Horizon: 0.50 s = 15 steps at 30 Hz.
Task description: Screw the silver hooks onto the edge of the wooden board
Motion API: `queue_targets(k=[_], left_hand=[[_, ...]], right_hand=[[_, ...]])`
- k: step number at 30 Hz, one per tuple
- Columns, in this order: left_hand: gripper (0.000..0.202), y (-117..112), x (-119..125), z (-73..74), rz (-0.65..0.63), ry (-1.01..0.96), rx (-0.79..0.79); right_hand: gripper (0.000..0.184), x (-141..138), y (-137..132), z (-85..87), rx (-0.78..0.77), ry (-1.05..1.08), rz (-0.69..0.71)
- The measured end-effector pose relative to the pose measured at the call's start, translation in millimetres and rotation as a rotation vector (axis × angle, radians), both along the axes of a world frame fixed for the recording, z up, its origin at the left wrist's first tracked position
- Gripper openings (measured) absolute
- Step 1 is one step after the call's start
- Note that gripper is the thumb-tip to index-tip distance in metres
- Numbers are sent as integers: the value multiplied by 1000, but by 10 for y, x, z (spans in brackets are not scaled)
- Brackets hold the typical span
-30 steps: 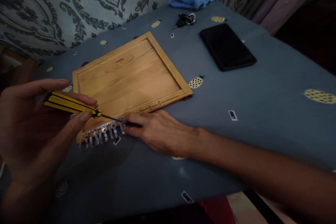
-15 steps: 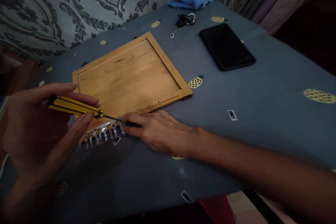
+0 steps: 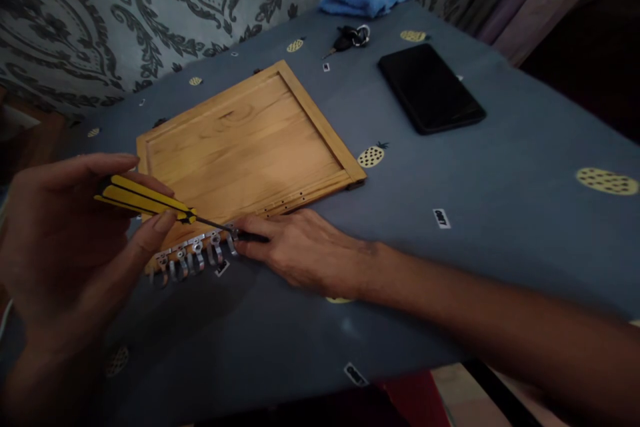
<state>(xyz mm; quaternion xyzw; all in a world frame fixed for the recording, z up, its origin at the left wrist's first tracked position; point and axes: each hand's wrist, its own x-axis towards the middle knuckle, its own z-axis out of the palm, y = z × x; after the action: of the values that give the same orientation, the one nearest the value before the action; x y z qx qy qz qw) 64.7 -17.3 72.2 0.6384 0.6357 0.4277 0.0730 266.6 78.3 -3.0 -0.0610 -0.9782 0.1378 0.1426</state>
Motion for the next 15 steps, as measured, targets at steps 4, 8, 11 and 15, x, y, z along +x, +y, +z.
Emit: queue_targets(k=[4, 8, 11, 15], left_hand=[[44, 7, -21, -12, -22, 60, 22], [48, 28, -28, -2, -82, 76, 95], [54, 44, -6, 13, -141, -2, 90], [52, 43, 0, 6, -145, -20, 80]], right_hand=[[48, -3, 6, -15, 6, 24, 6], [49, 7, 10, -37, 13, 41, 6], [49, 16, 8, -41, 17, 37, 8], [51, 10, 3, -23, 27, 20, -1]])
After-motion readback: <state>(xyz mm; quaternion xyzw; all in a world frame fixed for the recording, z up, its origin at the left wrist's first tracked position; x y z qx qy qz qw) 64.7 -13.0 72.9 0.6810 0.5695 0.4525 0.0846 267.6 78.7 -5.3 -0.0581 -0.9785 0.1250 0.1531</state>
